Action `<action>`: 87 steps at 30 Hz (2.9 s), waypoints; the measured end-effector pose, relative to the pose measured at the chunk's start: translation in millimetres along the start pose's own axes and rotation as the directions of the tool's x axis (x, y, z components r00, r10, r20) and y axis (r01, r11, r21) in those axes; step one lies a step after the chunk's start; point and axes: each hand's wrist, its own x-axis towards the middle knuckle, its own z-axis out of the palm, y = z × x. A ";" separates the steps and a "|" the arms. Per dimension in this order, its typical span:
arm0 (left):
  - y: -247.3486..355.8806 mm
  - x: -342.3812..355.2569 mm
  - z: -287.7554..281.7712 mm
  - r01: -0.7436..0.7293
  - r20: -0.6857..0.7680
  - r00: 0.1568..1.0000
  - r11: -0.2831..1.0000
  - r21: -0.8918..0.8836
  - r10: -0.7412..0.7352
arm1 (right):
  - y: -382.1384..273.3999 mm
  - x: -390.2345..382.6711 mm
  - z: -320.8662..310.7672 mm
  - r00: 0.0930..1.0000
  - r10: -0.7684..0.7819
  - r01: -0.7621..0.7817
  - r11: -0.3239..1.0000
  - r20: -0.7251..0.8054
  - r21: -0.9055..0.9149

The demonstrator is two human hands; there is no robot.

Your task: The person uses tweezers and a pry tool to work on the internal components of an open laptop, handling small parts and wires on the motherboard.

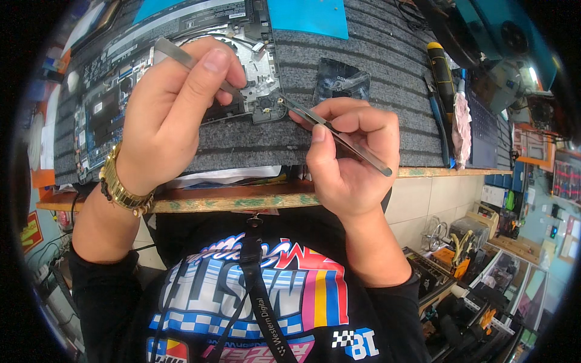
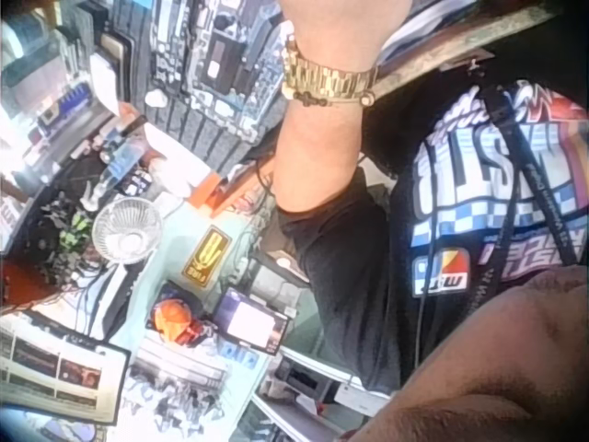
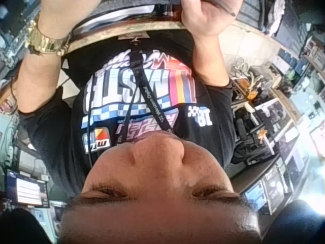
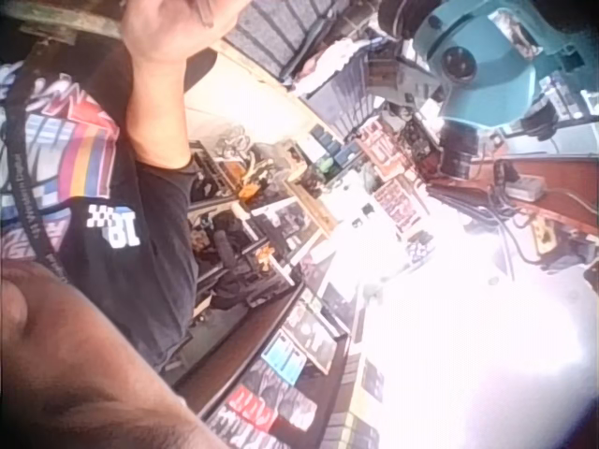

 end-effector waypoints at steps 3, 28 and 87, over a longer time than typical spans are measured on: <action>-1.2 0.8 -1.4 0.003 0.038 0.999 1.000 0.003 -0.003 | -0.4 -1.2 -1.2 1.000 0.023 -0.023 1.000 0.002 -0.006; -12.4 4.1 2.9 -0.285 0.152 0.956 0.919 0.272 0.252 | -2.4 4.6 0.4 0.998 -0.034 0.040 0.990 0.047 -0.132; -9.2 2.3 13.5 -0.067 0.020 0.998 0.980 0.188 0.064 | -0.4 24.8 12.8 1.000 -0.015 0.017 0.992 0.019 -0.122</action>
